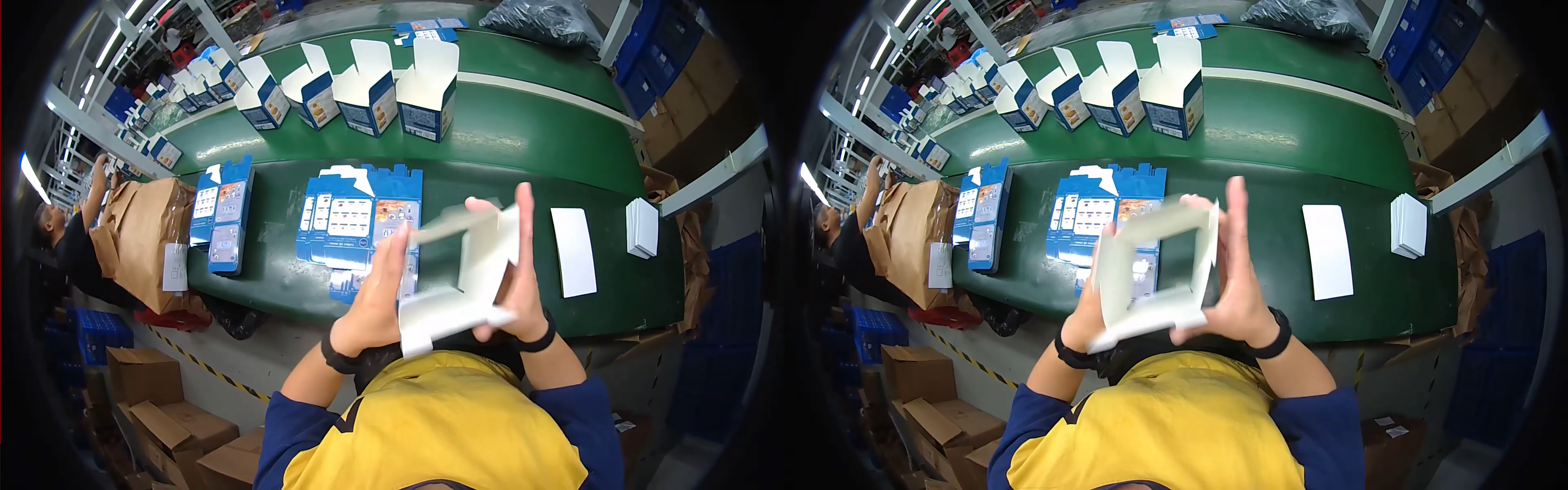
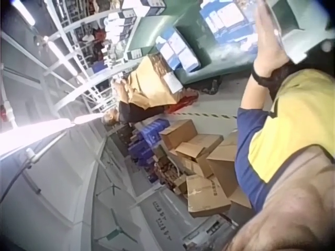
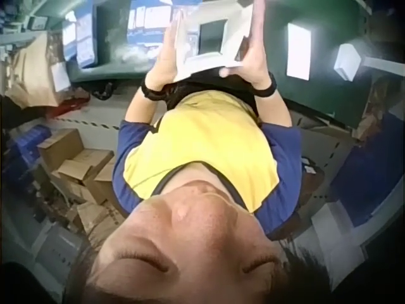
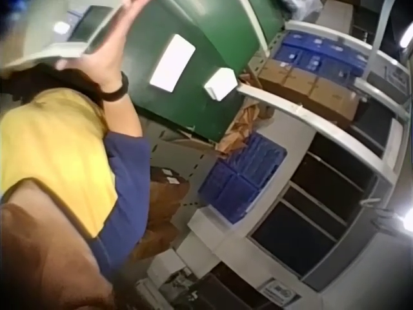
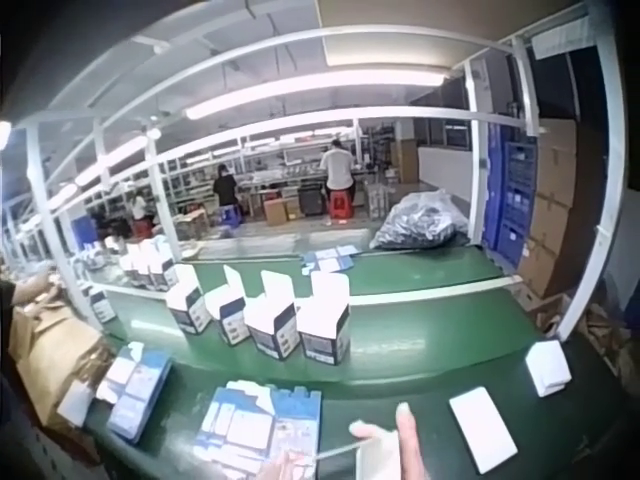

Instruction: Assembling, folding, and packing cardboard boxes with paper inserts on an industrial assembly line.

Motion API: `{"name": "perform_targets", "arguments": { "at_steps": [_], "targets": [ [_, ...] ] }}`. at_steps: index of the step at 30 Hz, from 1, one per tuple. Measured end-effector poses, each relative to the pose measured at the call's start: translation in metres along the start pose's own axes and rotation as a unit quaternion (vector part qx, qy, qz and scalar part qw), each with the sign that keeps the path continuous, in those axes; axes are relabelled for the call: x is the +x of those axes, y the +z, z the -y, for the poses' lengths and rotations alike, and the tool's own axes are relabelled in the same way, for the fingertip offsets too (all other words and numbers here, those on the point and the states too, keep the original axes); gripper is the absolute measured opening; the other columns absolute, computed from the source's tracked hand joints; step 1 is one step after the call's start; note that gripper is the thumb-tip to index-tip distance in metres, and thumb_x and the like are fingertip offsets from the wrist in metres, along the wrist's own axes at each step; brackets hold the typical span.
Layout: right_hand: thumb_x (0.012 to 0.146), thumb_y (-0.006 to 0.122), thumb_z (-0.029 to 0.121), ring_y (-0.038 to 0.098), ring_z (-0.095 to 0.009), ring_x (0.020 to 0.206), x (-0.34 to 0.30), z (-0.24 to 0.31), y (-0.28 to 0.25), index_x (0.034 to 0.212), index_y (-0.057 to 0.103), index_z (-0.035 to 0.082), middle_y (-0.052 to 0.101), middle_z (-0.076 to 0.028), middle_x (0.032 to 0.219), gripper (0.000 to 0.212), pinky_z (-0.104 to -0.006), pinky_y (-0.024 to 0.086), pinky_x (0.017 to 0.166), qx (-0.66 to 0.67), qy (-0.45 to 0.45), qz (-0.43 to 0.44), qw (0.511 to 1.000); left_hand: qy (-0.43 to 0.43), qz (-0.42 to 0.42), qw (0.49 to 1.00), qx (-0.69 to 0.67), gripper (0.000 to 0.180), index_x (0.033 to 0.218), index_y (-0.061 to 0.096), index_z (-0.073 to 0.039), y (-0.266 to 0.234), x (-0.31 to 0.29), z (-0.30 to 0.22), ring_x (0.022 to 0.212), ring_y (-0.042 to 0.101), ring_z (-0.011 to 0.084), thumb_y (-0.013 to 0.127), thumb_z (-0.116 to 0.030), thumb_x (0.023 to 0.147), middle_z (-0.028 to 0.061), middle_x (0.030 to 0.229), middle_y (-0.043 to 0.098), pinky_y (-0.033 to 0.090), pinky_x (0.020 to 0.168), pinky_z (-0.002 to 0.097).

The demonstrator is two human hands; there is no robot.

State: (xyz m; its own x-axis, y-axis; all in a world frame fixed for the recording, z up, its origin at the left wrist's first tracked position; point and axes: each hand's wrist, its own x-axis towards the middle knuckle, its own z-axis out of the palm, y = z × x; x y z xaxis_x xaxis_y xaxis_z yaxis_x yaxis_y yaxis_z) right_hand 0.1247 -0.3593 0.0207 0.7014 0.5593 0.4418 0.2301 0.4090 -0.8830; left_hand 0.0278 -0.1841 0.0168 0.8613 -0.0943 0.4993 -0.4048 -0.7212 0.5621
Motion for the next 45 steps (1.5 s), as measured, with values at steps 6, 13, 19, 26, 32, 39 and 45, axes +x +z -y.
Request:
{"name": "perform_targets", "arguments": {
  "at_steps": [6, 13, 19, 26, 32, 39, 45],
  "targets": [
    [0.028, 0.095, 0.037, 0.029, -0.029, 0.135, -0.005, 0.025, -0.007, 0.142, 0.024, 0.001, 0.039, -0.018, 0.138, 0.139, -0.0400, 0.021, 0.110, 0.008, 0.009, 0.098, 0.995, 0.072, -0.058, 0.994, -0.061, 0.110, 0.148, 0.009, -0.018, 0.001, 0.000, 0.009, 0.117, 0.045, 0.0396, 0.077, -0.004, 0.063, 0.0213, 0.129, 0.039, 0.032, 0.102, 0.0567],
    [0.052, 0.089, 0.023, 0.016, -0.026, 0.141, -0.006, 0.039, 0.003, 0.141, 0.028, 0.004, 0.037, -0.013, 0.142, 0.110, -0.0395, 0.017, 0.111, 0.188, 0.051, 0.090, 0.977, 0.082, -0.102, 0.991, -0.040, 0.115, 0.148, 0.006, -0.020, 0.003, 0.001, 0.004, 0.115, 0.046, 0.0397, 0.079, -0.005, 0.060, 0.0217, 0.129, 0.038, 0.033, 0.101, 0.0576],
    [0.073, 0.074, 0.014, 0.028, -0.027, 0.136, -0.011, 0.032, -0.003, 0.141, 0.026, 0.002, 0.038, -0.017, 0.140, 0.084, -0.0385, 0.022, 0.110, -0.030, 0.048, 0.036, 0.998, 0.055, -0.066, 0.992, -0.088, 0.102, 0.141, 0.020, -0.035, 0.012, 0.000, -0.004, 0.113, 0.047, 0.0421, 0.075, -0.001, 0.062, 0.0217, 0.130, 0.037, 0.032, 0.101, 0.0583],
    [0.087, 0.062, 0.036, 0.013, -0.026, 0.141, -0.007, 0.027, -0.003, 0.146, 0.011, 0.001, 0.025, -0.018, 0.149, 0.086, -0.0383, 0.016, 0.111, 0.217, -0.044, 0.079, 0.972, 0.084, -0.087, 0.989, -0.085, 0.048, 0.104, 0.064, -0.020, 0.008, 0.004, -0.021, 0.117, 0.043, 0.0405, 0.078, -0.006, 0.061, 0.0229, 0.130, 0.035, 0.033, 0.103, 0.0532],
    [0.083, 0.067, 0.014, 0.051, -0.023, 0.113, -0.014, 0.019, -0.006, 0.143, 0.027, 0.005, 0.050, -0.016, 0.128, 0.073, -0.0350, 0.039, 0.099, -0.106, -0.030, 0.040, 0.993, 0.094, -0.027, 0.994, -0.058, 0.039, 0.096, 0.064, -0.012, -0.002, 0.012, -0.024, 0.115, 0.045, 0.0395, 0.076, -0.008, 0.060, 0.0236, 0.121, 0.044, 0.033, 0.102, 0.0546],
    [0.069, 0.077, 0.036, 0.044, -0.036, 0.122, -0.005, 0.029, -0.019, 0.117, 0.064, 0.012, 0.045, -0.018, 0.137, 0.055, -0.0431, 0.038, 0.099, -0.243, -0.190, 0.161, 0.938, 0.069, -0.071, 0.982, -0.163, 0.057, 0.110, 0.052, -0.011, 0.005, 0.012, -0.024, 0.111, 0.048, 0.0423, 0.078, -0.007, 0.059, 0.0245, 0.123, 0.046, 0.038, 0.098, 0.0485],
    [0.067, 0.080, 0.024, 0.057, -0.029, 0.112, -0.010, 0.033, -0.010, 0.123, 0.058, 0.006, 0.053, -0.017, 0.128, 0.062, -0.0346, 0.047, 0.091, -0.215, 0.002, 0.054, 0.975, 0.136, -0.031, 0.982, -0.128, 0.076, 0.126, 0.040, -0.021, -0.003, 0.016, -0.027, 0.106, 0.052, 0.0387, 0.079, -0.007, 0.062, 0.0222, 0.117, 0.048, 0.031, 0.098, 0.0622]
  ]
}}
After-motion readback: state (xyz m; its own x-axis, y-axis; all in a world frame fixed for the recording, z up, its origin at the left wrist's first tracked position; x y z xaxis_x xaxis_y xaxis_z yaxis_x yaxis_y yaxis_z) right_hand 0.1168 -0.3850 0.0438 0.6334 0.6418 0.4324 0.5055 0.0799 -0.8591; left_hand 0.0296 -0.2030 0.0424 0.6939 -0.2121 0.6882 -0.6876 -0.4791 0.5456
